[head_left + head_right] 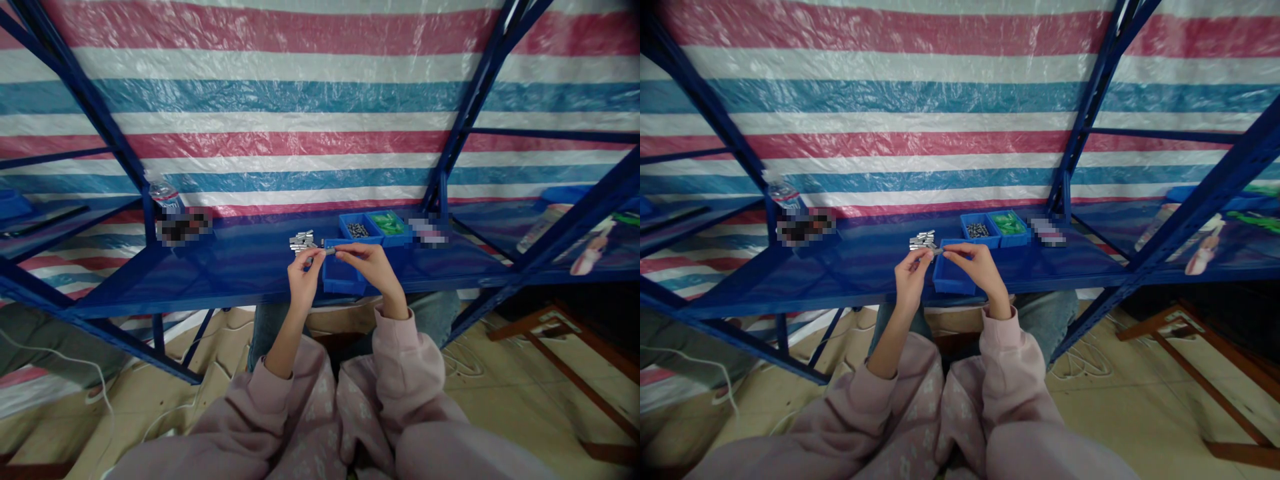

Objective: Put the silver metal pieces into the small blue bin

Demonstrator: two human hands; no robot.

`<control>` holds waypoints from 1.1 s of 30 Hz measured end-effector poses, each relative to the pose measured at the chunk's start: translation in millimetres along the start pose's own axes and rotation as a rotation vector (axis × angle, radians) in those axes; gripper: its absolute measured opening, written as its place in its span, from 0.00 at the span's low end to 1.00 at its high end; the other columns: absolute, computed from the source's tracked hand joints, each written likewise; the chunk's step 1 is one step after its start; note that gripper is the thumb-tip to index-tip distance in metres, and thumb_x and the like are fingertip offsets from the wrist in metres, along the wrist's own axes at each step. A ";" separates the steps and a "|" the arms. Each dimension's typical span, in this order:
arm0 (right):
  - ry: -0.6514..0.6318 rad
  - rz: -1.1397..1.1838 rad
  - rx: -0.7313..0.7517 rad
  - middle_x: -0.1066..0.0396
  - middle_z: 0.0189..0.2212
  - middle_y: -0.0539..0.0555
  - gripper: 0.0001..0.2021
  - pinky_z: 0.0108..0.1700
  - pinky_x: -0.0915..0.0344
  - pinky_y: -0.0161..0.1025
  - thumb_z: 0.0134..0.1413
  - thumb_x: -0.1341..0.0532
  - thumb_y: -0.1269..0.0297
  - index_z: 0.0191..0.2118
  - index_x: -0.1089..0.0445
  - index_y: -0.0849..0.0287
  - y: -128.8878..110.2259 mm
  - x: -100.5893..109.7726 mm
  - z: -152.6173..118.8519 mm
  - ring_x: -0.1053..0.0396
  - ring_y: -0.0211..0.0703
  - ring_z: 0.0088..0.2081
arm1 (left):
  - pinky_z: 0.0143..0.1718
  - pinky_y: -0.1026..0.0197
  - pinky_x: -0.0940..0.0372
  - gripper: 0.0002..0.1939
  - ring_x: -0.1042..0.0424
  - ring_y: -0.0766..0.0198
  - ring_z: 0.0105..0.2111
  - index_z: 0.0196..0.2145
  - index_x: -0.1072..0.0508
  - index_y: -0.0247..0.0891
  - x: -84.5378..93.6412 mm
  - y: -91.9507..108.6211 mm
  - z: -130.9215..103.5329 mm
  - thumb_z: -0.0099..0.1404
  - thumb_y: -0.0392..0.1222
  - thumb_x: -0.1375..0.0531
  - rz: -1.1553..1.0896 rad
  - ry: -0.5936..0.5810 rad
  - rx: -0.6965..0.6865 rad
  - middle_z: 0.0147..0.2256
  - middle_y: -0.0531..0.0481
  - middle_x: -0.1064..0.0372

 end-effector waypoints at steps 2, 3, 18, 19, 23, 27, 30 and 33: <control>-0.006 0.027 -0.024 0.22 0.35 0.53 0.13 0.44 0.32 0.45 0.47 0.33 0.56 0.38 0.22 0.56 2.0 -1.6 0.6 0.26 0.48 0.38 | 0.43 0.60 0.34 0.13 0.27 0.60 0.41 0.36 0.22 0.39 -2.2 -2.2 -1.3 0.59 0.50 0.37 -0.029 -0.012 0.022 0.38 0.49 0.24; -0.010 0.034 -0.032 0.22 0.34 0.53 0.14 0.43 0.31 0.45 0.47 0.33 0.55 0.38 0.22 0.57 2.7 -1.9 0.9 0.26 0.48 0.37 | 0.43 0.60 0.34 0.13 0.27 0.60 0.40 0.36 0.22 0.39 -3.0 -4.1 -1.6 0.59 0.51 0.37 -0.046 -0.010 0.034 0.38 0.49 0.24; -0.098 -0.194 0.098 0.23 0.32 0.53 0.11 0.39 0.34 0.41 0.50 0.36 0.56 0.33 0.24 0.58 -11.5 1.5 5.5 0.28 0.45 0.35 | 0.50 0.56 0.36 0.18 0.28 0.59 0.46 0.41 0.25 0.37 -8.8 -4.2 -6.7 0.62 0.54 0.41 -0.167 0.019 0.103 0.43 0.45 0.25; -0.095 -0.226 0.102 0.23 0.32 0.53 0.10 0.39 0.34 0.41 0.50 0.36 0.56 0.33 0.24 0.58 -12.1 4.5 7.0 0.28 0.45 0.34 | 0.51 0.56 0.36 0.19 0.28 0.59 0.47 0.43 0.26 0.38 -8.3 -2.0 -7.0 0.63 0.54 0.42 -0.156 0.014 0.085 0.44 0.44 0.26; -0.092 -0.418 0.115 0.24 0.29 0.52 0.08 0.37 0.35 0.39 0.51 0.37 0.60 0.31 0.23 0.58 -13.1 20.5 19.3 0.29 0.44 0.32 | 0.55 0.53 0.40 0.19 0.31 0.57 0.51 0.48 0.29 0.40 -8.0 -4.3 -8.8 0.62 0.51 0.40 0.036 -0.038 0.035 0.49 0.44 0.29; -0.170 -0.675 0.102 0.24 0.28 0.53 0.06 0.37 0.36 0.39 0.50 0.37 0.65 0.31 0.22 0.58 -8.9 32.4 37.5 0.28 0.45 0.32 | 0.60 0.50 0.45 0.24 0.37 0.55 0.57 0.51 0.31 0.41 -15.2 -19.4 -12.6 0.58 0.49 0.36 0.219 -0.189 -0.028 0.56 0.44 0.35; -0.217 -0.873 0.091 0.23 0.29 0.55 0.06 0.36 0.37 0.38 0.49 0.36 0.65 0.31 0.22 0.59 -3.6 36.7 49.5 0.28 0.47 0.32 | 0.62 0.50 0.48 0.26 0.41 0.54 0.60 0.52 0.32 0.41 -19.6 -24.4 -15.8 0.58 0.50 0.37 0.302 -0.264 -0.069 0.60 0.43 0.40; -0.288 -1.027 0.071 0.23 0.31 0.56 0.07 0.37 0.38 0.37 0.50 0.37 0.65 0.32 0.22 0.60 1.1 36.5 56.2 0.28 0.46 0.34 | 0.62 0.48 0.48 0.27 0.43 0.53 0.62 0.55 0.34 0.42 -21.6 -23.0 -17.8 0.60 0.51 0.38 0.360 -0.311 -0.064 0.62 0.42 0.43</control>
Point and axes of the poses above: each hand's wrist, its own z-axis towards the middle knuckle, its own x-axis out of the back of the hand, y = z × x, the point moved 5 cm from there along z, towards the middle knuckle
